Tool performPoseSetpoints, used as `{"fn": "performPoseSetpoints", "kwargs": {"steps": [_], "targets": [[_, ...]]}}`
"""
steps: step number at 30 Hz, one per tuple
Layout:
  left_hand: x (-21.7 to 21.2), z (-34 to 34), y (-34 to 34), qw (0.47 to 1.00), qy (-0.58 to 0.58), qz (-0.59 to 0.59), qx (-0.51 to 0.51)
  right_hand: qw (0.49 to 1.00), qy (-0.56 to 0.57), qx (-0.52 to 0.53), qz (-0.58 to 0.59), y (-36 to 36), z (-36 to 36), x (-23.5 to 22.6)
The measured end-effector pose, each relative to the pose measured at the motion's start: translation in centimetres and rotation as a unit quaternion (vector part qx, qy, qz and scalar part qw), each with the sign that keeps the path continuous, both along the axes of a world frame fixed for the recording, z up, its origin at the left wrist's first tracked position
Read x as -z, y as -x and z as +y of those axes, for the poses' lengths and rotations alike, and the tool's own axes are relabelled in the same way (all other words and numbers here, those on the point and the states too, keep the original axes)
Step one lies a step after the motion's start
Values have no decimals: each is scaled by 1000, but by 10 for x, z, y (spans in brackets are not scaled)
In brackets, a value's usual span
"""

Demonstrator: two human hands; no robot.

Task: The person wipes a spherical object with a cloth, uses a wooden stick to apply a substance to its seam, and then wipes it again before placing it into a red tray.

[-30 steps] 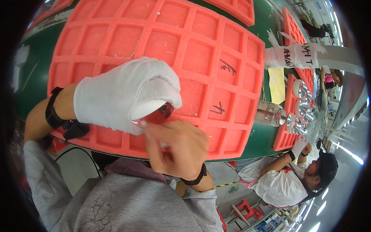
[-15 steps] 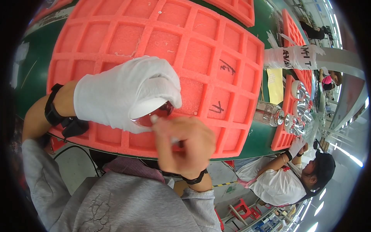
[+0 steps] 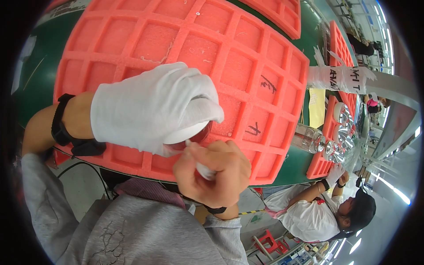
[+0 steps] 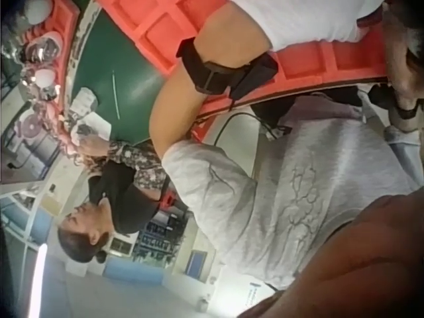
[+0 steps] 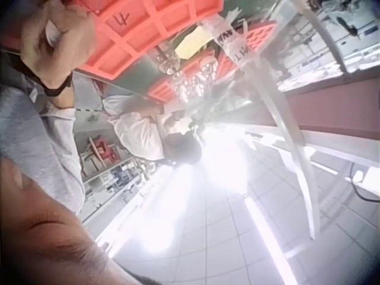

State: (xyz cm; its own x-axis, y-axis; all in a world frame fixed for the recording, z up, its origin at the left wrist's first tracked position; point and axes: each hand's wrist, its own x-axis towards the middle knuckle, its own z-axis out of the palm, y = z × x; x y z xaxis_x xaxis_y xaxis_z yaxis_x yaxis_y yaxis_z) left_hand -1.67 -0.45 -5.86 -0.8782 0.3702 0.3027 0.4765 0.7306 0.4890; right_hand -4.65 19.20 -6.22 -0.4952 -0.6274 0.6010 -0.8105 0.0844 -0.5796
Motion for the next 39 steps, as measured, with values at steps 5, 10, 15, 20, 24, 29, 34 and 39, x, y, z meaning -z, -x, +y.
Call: {"fn": "performPoseSetpoints", "kwargs": {"steps": [5, 10, 15, 20, 24, 29, 34, 39], "targets": [[2, 0, -1, 1000, 4, 16, 0, 1000, -8, 0, 16, 0, -2, -2], [3, 1, -3, 1000, -4, 22, -8, 998, 30, 43, -29, -2, 2, 5], [1, -1, -3, 999, 16, 28, -7, 999, -4, -18, 28, -4, -3, 4], [2, 1, -1, 999, 8, 36, -4, 999, 35, 16, -15, -3, -2, 6], [4, 0, -1, 999, 5, 38, -2, 1000, 5, -1, 8, -1, -2, 2], [1, 2, -3, 999, 26, 33, -7, 1000, 7, -4, 17, -3, 0, 5], [2, 0, -2, 999, 14, 27, -9, 999, 16, 25, -17, -3, -2, 6], [3, 0, -3, 999, 22, 43, -9, 1000, 26, -8, 13, 1, -1, 6]]}}
